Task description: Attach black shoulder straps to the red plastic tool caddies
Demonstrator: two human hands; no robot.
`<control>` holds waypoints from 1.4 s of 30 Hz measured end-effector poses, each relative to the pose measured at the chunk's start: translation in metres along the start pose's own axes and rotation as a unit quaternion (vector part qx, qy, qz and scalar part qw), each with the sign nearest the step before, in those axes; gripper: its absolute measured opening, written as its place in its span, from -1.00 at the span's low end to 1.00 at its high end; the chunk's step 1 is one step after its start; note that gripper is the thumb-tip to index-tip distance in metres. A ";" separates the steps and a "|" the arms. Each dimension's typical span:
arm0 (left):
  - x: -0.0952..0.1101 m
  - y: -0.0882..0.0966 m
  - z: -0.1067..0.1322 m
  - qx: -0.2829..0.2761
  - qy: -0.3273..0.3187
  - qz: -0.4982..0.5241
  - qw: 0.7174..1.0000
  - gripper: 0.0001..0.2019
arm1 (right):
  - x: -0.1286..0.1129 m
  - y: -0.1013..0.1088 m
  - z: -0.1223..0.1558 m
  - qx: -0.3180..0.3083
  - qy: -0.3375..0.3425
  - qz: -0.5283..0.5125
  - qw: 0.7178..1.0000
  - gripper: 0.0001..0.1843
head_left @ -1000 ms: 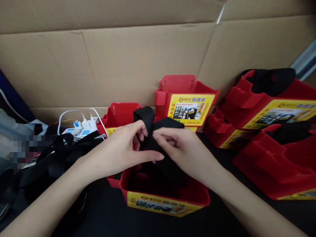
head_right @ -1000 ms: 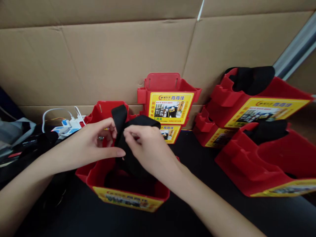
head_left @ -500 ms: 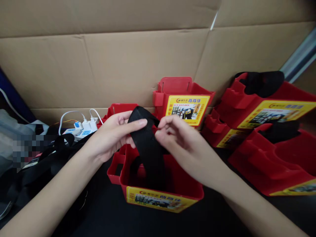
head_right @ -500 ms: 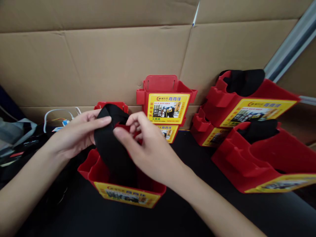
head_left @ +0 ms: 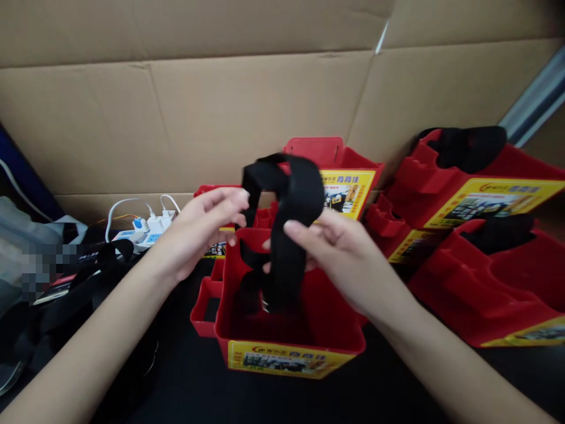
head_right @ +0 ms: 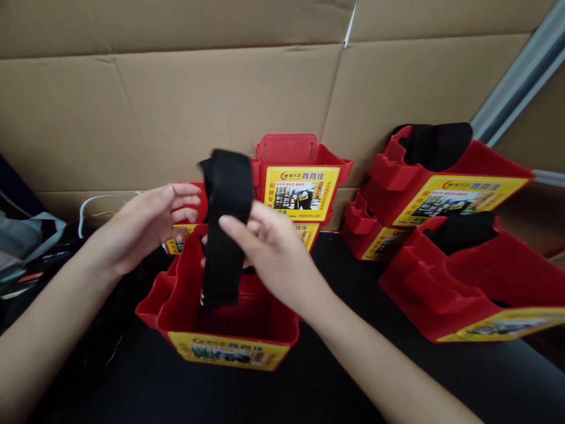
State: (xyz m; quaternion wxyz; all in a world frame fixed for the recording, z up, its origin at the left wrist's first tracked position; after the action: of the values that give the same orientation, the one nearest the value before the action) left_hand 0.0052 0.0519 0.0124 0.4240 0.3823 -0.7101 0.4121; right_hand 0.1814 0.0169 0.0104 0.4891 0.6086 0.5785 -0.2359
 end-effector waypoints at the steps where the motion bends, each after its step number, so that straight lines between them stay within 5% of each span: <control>1: -0.001 -0.005 0.003 -0.027 0.004 -0.041 0.999 -0.68 | -0.001 0.003 -0.001 0.035 -0.018 -0.055 0.998 -0.89; 5: -0.009 -0.038 0.022 -0.228 0.071 -0.136 0.962 -0.71 | 0.002 0.006 -0.003 0.114 -0.043 -0.130 0.984 -0.81; 7: -0.013 -0.049 0.028 -0.265 0.075 -0.168 0.946 -0.82 | 0.004 0.006 -0.004 0.113 -0.039 -0.114 0.986 -0.77; 11: -0.018 -0.049 0.028 -0.225 0.039 -0.233 0.945 -0.83 | 0.002 0.014 -0.004 0.076 -0.012 0.073 0.994 -0.86; 14: -0.015 -0.042 0.024 -0.198 0.013 -0.271 0.942 -0.79 | -0.006 0.026 0.000 0.127 0.054 0.280 0.950 -0.82; 16: -0.012 -0.038 0.022 -0.177 0.029 -0.293 0.939 -0.81 | -0.014 0.030 0.005 0.144 0.161 0.335 0.917 -0.79; 19: -0.011 -0.035 0.022 -0.146 0.071 -0.315 0.935 -0.77 | -0.019 0.023 0.013 0.032 0.312 0.396 0.863 -0.60; 21: -0.011 -0.034 0.023 -0.146 0.074 -0.328 0.930 -0.73 | -0.018 0.019 0.015 -0.029 0.349 0.430 0.832 -0.69; 27: -0.007 -0.031 0.024 -0.206 0.007 -0.389 0.898 -0.81 | -0.009 0.023 0.005 -0.015 0.278 0.379 0.883 -0.81; 31: -0.003 -0.026 0.020 -0.178 -0.023 -0.341 0.923 -0.85 | -0.003 0.023 -0.001 0.008 0.202 0.354 0.913 -0.88; 37: -0.009 -0.020 0.013 -0.136 -0.005 -0.248 0.959 -0.84 | -0.001 0.015 0.001 -0.041 0.246 0.357 0.900 -0.74; 42: -0.011 -0.015 0.010 -0.121 -0.012 -0.211 0.970 -0.88 | 0.006 0.015 -0.001 -0.015 0.216 0.335 0.917 -0.62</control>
State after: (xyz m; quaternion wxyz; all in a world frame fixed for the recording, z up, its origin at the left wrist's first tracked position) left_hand 0.0196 0.0399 0.0030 0.5355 0.4746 -0.6630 0.2199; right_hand 0.1969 0.0231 0.0102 0.4117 0.7956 0.4357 0.0880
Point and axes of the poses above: each hand's wrist, its own z-axis away from the middle knuckle, its own y-axis out of the back of the hand, x = y × z, the point moved 2 cm from there along -z, towards the middle knuckle, and after that the axes turned 9 degrees about z, right-handed, at the moved point
